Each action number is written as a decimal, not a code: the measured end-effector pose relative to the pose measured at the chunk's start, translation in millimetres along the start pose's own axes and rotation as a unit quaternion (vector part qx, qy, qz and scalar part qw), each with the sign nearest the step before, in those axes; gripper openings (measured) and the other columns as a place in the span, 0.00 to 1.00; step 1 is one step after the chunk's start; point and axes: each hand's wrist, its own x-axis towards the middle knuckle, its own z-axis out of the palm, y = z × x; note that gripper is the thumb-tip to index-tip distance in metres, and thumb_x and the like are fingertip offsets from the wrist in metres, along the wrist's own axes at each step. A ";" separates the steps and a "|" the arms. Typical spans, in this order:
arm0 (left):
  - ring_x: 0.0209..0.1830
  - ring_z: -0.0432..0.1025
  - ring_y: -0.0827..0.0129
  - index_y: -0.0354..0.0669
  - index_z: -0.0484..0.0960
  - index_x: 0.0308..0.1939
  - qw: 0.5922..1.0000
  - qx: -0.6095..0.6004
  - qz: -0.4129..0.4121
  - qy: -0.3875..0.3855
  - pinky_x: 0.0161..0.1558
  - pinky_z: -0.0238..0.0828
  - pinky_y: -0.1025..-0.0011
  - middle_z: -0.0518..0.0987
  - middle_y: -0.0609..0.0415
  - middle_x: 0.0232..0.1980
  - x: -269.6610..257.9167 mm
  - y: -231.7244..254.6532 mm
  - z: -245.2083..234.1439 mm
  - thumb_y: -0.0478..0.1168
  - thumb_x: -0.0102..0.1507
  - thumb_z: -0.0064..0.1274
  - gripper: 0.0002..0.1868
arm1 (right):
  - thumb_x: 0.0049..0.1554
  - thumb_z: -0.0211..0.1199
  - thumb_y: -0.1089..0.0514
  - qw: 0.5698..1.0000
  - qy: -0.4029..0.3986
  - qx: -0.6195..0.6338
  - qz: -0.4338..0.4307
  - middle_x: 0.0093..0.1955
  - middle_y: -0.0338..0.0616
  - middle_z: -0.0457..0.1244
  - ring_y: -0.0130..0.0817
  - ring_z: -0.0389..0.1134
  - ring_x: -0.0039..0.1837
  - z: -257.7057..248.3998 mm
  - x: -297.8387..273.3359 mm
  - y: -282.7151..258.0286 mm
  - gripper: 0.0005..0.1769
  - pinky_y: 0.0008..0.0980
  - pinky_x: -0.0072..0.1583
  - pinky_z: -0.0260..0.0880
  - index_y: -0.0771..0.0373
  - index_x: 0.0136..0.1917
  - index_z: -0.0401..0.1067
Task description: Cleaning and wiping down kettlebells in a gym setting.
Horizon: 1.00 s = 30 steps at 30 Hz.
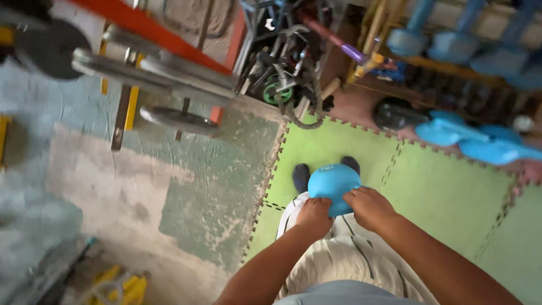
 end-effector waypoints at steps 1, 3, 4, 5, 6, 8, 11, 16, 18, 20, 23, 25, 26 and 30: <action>0.60 0.71 0.47 0.39 0.77 0.55 1.000 -0.007 -0.010 0.012 0.66 0.62 0.54 0.79 0.39 0.56 1.5 1.4 5.3 0.41 0.56 0.61 0.23 | 0.45 0.60 0.67 1.000 -0.005 -0.010 -0.013 0.56 0.45 0.66 0.46 0.63 0.66 -1.7 5.9 5.2 0.20 0.43 0.68 0.62 0.56 0.52 0.72; 0.61 0.71 0.48 0.39 0.77 0.54 0.998 -0.019 -0.034 0.043 0.66 0.62 0.54 0.79 0.40 0.55 4.7 5.6 17.4 0.40 0.55 0.61 0.24 | 0.52 0.56 0.66 0.998 -0.039 -0.036 -0.032 0.57 0.43 0.66 0.44 0.65 0.66 -4.2 16.1 15.8 0.16 0.42 0.67 0.63 0.54 0.52 0.72; 0.61 0.71 0.48 0.39 0.77 0.54 0.997 -0.026 -0.043 0.054 0.66 0.62 0.54 0.79 0.40 0.55 9.3 9.3 24.4 0.40 0.55 0.61 0.24 | 0.52 0.56 0.66 0.997 -0.043 -0.046 -0.043 0.57 0.43 0.66 0.44 0.65 0.66 -6.6 20.4 22.7 0.16 0.42 0.67 0.63 0.54 0.52 0.72; 0.61 0.71 0.48 0.39 0.77 0.54 0.996 -0.031 -0.065 0.058 0.66 0.62 0.54 0.79 0.41 0.55 12.7 11.5 30.0 0.40 0.55 0.60 0.24 | 0.51 0.55 0.66 0.995 -0.054 -0.056 -0.055 0.57 0.44 0.66 0.44 0.65 0.66 -8.4 25.7 27.3 0.16 0.43 0.67 0.63 0.54 0.52 0.72; 0.62 0.71 0.48 0.40 0.77 0.54 0.994 -0.037 -0.087 0.062 0.65 0.63 0.55 0.79 0.42 0.56 16.1 13.7 35.9 0.39 0.55 0.60 0.23 | 0.50 0.55 0.66 0.993 -0.066 -0.067 -0.067 0.57 0.44 0.66 0.45 0.65 0.66 -9.8 30.9 31.9 0.16 0.43 0.66 0.63 0.55 0.52 0.72; 0.62 0.71 0.48 0.40 0.77 0.54 0.989 -0.056 -0.118 0.067 0.65 0.63 0.55 0.79 0.41 0.56 25.3 19.7 40.8 0.40 0.54 0.61 0.24 | 0.52 0.54 0.65 0.989 -0.071 -0.085 -0.099 0.57 0.44 0.66 0.44 0.65 0.65 1.3 45.0 52.5 0.15 0.43 0.65 0.64 0.55 0.52 0.72; 0.62 0.70 0.48 0.40 0.77 0.55 0.983 -0.088 -0.148 0.072 0.65 0.63 0.55 0.78 0.41 0.56 34.1 24.6 61.7 0.40 0.54 0.62 0.25 | 0.55 0.53 0.63 0.980 -0.096 -0.120 -0.122 0.57 0.43 0.66 0.43 0.66 0.65 1.5 53.9 65.1 0.14 0.43 0.66 0.64 0.54 0.53 0.72; 0.62 0.69 0.45 0.39 0.76 0.58 0.975 -0.120 -0.165 0.085 0.64 0.63 0.54 0.77 0.41 0.58 59.1 15.2 100.9 0.41 0.55 0.63 0.28 | 0.54 0.53 0.62 0.969 -0.119 -0.173 -0.132 0.58 0.42 0.66 0.43 0.65 0.67 16.6 70.8 89.4 0.15 0.43 0.67 0.64 0.53 0.54 0.71; 0.61 0.70 0.46 0.39 0.77 0.56 0.978 -0.103 -0.156 0.094 0.69 0.57 0.50 0.78 0.41 0.56 70.8 5.1 116.4 0.42 0.58 0.64 0.25 | 0.53 0.53 0.62 0.971 -0.125 -0.163 -0.126 0.58 0.42 0.66 0.42 0.65 0.67 33.8 78.7 103.3 0.16 0.44 0.68 0.62 0.53 0.54 0.72; 0.61 0.71 0.47 0.38 0.77 0.56 0.975 -0.123 -0.159 0.094 0.66 0.60 0.52 0.79 0.41 0.56 73.0 4.2 116.5 0.42 0.57 0.64 0.25 | 0.54 0.52 0.61 0.970 -0.127 -0.160 -0.134 0.57 0.42 0.66 0.42 0.65 0.66 41.4 89.2 111.6 0.16 0.43 0.68 0.62 0.52 0.55 0.72; 0.61 0.70 0.45 0.39 0.78 0.55 0.960 -0.171 -0.200 0.098 0.62 0.65 0.53 0.78 0.41 0.57 82.3 -10.4 115.7 0.40 0.55 0.65 0.26 | 0.55 0.51 0.60 0.969 -0.121 -0.159 -0.145 0.56 0.41 0.66 0.41 0.65 0.65 55.5 113.7 110.5 0.17 0.45 0.69 0.59 0.50 0.56 0.72; 0.60 0.69 0.43 0.40 0.78 0.55 0.942 -0.211 -0.245 0.093 0.60 0.66 0.52 0.78 0.41 0.57 89.7 -23.1 124.9 0.39 0.54 0.66 0.26 | 0.55 0.51 0.60 0.967 -0.131 -0.161 -0.150 0.56 0.41 0.66 0.40 0.65 0.64 59.5 127.3 104.1 0.18 0.48 0.68 0.57 0.49 0.57 0.72; 0.59 0.70 0.43 0.40 0.79 0.55 0.943 -0.200 -0.246 0.096 0.60 0.67 0.52 0.79 0.40 0.55 92.7 -30.7 134.8 0.39 0.55 0.66 0.25 | 0.56 0.51 0.59 0.962 -0.129 -0.180 -0.158 0.54 0.39 0.67 0.37 0.66 0.63 59.9 133.1 99.2 0.17 0.49 0.67 0.57 0.48 0.56 0.73; 0.58 0.71 0.42 0.41 0.80 0.54 0.916 -0.232 -0.272 0.180 0.59 0.68 0.52 0.79 0.38 0.55 116.3 -72.9 164.1 0.37 0.52 0.66 0.26 | 0.58 0.51 0.57 0.944 -0.106 -0.250 -0.185 0.50 0.34 0.68 0.33 0.68 0.60 93.8 182.5 101.0 0.13 0.49 0.64 0.58 0.46 0.53 0.73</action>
